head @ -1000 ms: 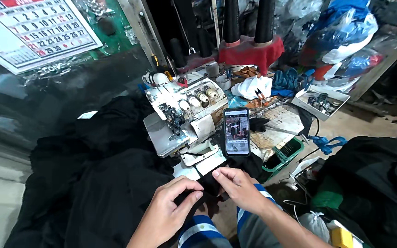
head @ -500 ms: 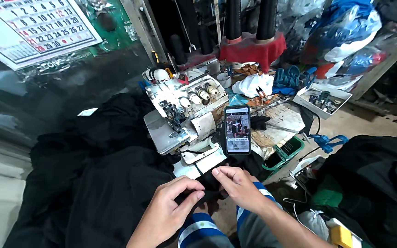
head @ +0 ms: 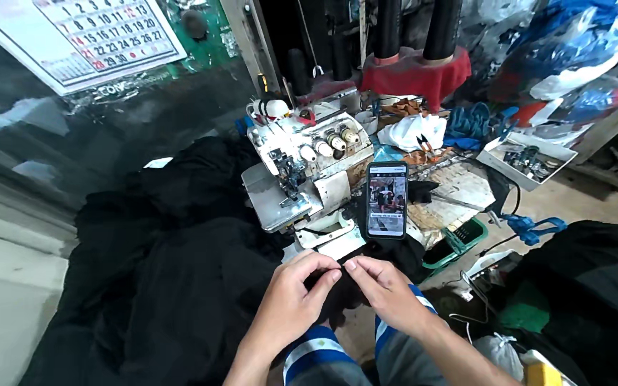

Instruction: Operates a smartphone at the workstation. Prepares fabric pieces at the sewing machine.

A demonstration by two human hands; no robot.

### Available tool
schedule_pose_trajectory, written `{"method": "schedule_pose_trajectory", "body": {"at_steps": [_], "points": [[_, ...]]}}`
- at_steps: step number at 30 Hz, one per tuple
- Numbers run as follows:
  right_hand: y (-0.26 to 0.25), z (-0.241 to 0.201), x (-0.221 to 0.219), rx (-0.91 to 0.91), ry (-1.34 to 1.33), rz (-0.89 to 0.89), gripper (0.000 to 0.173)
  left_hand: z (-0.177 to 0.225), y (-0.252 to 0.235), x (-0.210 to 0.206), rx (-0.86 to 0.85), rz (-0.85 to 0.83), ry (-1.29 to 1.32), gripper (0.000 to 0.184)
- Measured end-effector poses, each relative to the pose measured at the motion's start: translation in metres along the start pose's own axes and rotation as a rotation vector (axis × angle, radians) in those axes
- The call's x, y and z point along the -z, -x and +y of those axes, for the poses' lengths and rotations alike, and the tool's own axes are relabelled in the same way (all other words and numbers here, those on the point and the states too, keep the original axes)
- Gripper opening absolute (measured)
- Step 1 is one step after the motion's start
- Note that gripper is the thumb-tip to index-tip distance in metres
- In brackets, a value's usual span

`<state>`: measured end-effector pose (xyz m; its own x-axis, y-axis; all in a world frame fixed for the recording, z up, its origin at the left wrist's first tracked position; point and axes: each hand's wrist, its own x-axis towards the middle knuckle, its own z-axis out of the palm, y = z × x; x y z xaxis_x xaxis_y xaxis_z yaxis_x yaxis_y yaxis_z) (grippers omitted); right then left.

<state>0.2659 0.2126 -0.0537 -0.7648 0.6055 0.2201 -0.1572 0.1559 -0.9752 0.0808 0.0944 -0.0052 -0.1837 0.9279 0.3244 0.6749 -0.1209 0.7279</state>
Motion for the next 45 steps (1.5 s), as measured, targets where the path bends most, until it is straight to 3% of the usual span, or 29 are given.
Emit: {"method": "schedule_pose_trajectory", "body": {"at_steps": [5,9,15,21,29,37,45], "points": [[0.002,0.001,0.0,0.009,0.03,0.014,0.036,-0.003,-0.001,-0.006,0.057,0.026,-0.066,0.015],[0.005,-0.002,-0.002,0.038,0.055,-0.024,0.032,-0.011,0.003,-0.003,0.067,-0.047,-0.088,0.024],[0.008,-0.008,-0.002,0.034,0.104,-0.135,0.02,-0.01,0.008,0.0,-0.094,0.135,-0.093,0.014],[0.011,-0.006,0.001,0.017,0.166,-0.136,0.024,-0.011,0.011,0.004,0.018,0.167,-0.106,0.023],[0.003,-0.016,-0.004,-0.021,0.115,-0.109,0.023,-0.007,0.01,0.009,-0.008,0.245,-0.004,0.015],[0.003,-0.012,-0.009,-0.004,0.084,-0.091,0.022,-0.009,0.012,0.011,0.0,0.228,-0.004,0.021],[-0.001,-0.024,-0.018,-0.092,-0.201,-0.062,0.02,-0.008,0.008,0.007,-0.031,0.278,0.005,0.017]]}}
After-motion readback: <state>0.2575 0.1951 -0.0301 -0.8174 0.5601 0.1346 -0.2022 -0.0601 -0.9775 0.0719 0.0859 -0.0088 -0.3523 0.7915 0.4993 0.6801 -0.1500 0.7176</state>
